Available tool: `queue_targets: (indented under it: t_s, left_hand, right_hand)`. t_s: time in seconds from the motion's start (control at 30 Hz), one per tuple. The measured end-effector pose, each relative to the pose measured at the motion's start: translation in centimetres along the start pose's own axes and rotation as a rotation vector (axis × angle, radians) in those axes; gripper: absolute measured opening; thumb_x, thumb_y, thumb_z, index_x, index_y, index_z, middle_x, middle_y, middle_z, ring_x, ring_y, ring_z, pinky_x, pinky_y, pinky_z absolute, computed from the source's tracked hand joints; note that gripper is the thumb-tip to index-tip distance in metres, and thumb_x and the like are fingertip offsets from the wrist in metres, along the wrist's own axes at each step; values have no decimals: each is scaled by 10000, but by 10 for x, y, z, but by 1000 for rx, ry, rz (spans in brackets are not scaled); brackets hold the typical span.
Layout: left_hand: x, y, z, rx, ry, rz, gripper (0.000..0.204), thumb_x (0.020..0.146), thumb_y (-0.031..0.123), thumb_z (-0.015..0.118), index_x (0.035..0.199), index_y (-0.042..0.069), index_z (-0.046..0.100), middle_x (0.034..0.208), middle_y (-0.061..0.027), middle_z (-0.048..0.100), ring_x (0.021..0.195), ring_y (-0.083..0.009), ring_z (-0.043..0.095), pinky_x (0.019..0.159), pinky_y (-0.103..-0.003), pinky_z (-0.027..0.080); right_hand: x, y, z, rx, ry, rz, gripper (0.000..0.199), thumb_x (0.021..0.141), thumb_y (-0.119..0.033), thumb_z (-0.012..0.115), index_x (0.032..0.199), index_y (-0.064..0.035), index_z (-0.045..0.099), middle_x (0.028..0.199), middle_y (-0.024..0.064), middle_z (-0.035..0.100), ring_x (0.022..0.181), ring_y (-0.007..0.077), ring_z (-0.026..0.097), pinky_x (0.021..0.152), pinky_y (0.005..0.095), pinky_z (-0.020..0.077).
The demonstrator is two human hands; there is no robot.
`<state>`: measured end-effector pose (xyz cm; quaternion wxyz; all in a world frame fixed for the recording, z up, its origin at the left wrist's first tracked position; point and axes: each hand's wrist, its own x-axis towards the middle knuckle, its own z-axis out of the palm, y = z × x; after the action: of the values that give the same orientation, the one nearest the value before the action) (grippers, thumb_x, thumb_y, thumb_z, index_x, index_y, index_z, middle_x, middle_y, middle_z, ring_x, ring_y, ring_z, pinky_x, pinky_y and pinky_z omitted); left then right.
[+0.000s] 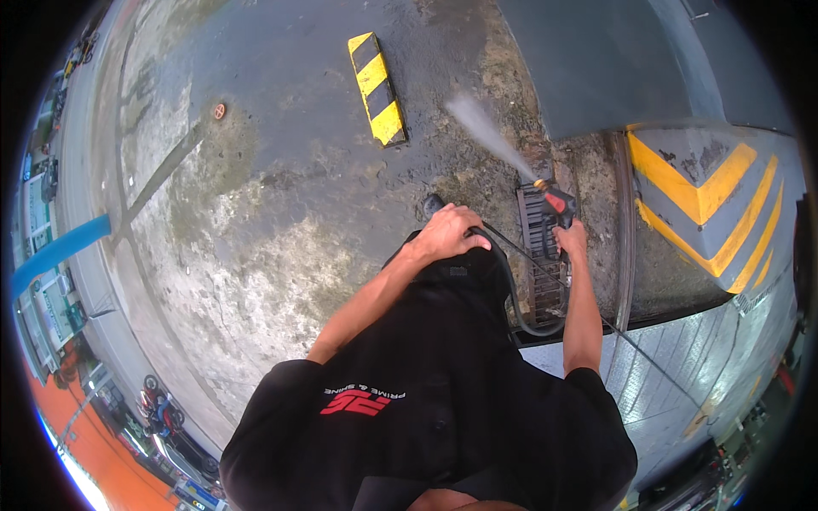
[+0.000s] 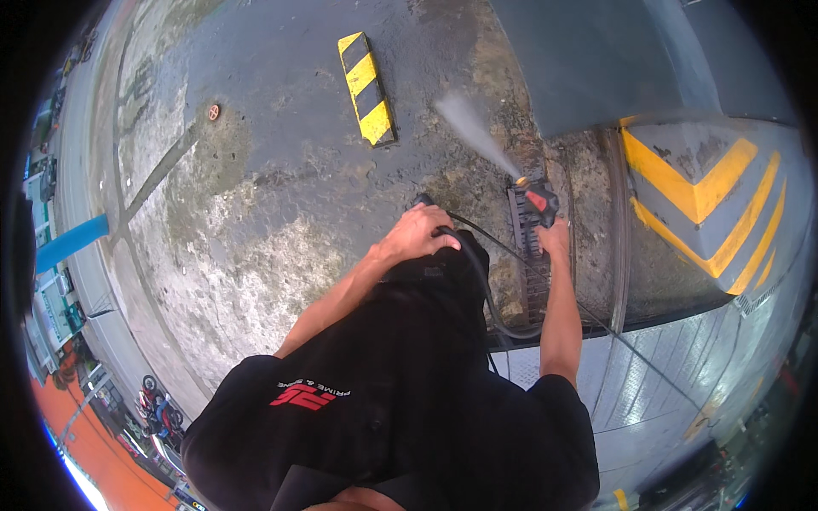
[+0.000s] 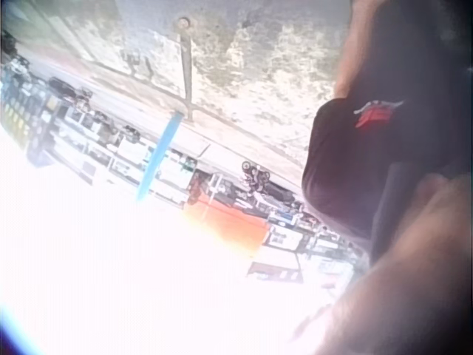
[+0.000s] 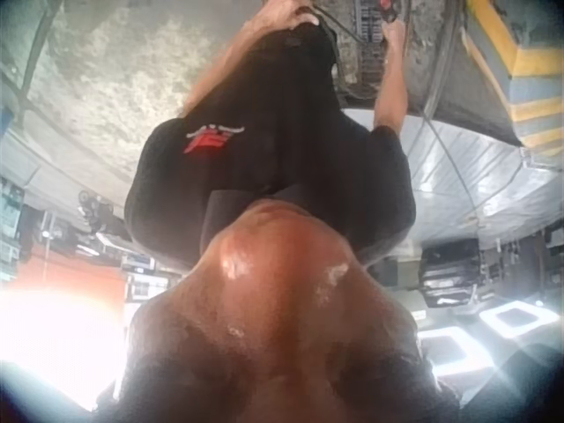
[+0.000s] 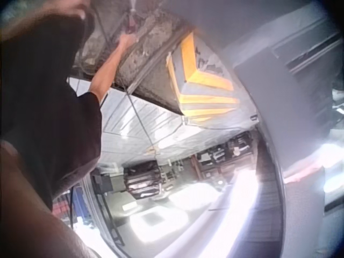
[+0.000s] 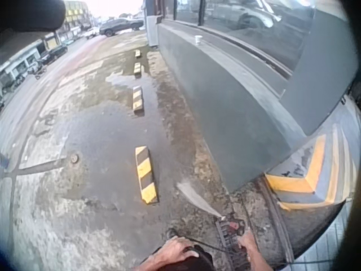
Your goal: The person uses a high-pressure water spray gun to clean a concrete floor in a garage or workshop. They systematically move the spray nozzle across the surface, targeting dirty areas, yellow and black striped markings, and a metal drainage grate. The person walks around the workspace to cover different sections of the floor.
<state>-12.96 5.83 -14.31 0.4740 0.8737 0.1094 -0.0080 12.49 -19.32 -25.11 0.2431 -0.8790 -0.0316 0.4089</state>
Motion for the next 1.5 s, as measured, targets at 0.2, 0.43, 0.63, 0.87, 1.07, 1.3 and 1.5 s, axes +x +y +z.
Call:
queue_targets:
  t_s: [0.2,0.43,0.63,0.87,1.07,1.3,1.5]
  left_hand:
    - [14,-10,-39,19,105,59,431,767,448,737,885,39,671,830,-85,634,837,-285,604,819,-392,434]
    - [35,-12,-53,8,39,55,456,754,469,743,895,40,681,799,-71,635,795,-254,608,810,-375,443]
    - [65,-24,-77,-67,-14,-108,473,769,488,729,900,35,682,863,-91,652,845,-291,613,813,-395,450]
    - [115,-38,-105,-93,30,-152,482,769,508,722,882,40,683,800,-91,652,762,-296,621,773,-412,463]
    - [148,-45,-123,-83,98,-186,427,752,423,772,876,25,685,825,-117,660,756,-314,622,698,-404,493]
    - [170,-56,-137,-101,135,-279,430,751,404,784,869,4,675,823,-142,659,765,-334,622,680,-406,498]
    - [189,-55,-151,-184,112,-381,438,775,395,777,900,-10,668,814,-160,648,738,-319,624,652,-379,499]
  right_hand:
    - [3,-26,15,127,220,-25,168,764,-23,647,911,0,571,586,74,574,419,174,540,377,341,447]
    - [28,-68,8,-2,170,-45,243,771,-14,640,1005,18,582,601,75,588,432,171,549,385,340,452]
    - [61,-121,13,128,24,-62,236,775,-32,661,997,24,606,589,92,595,463,190,585,410,355,456]
    - [125,-155,14,-60,-116,-49,227,762,-79,668,967,5,616,617,96,618,468,192,594,453,360,486]
    - [162,-197,12,-25,-159,-95,192,757,-31,642,935,3,578,572,61,562,426,169,545,377,341,438]
    - [207,-239,7,-70,-105,-188,218,754,-47,637,963,0,599,580,84,580,421,187,555,398,353,445]
    - [232,-277,-4,-211,35,-369,308,738,-79,658,1037,-17,615,613,128,614,423,216,577,471,400,472]
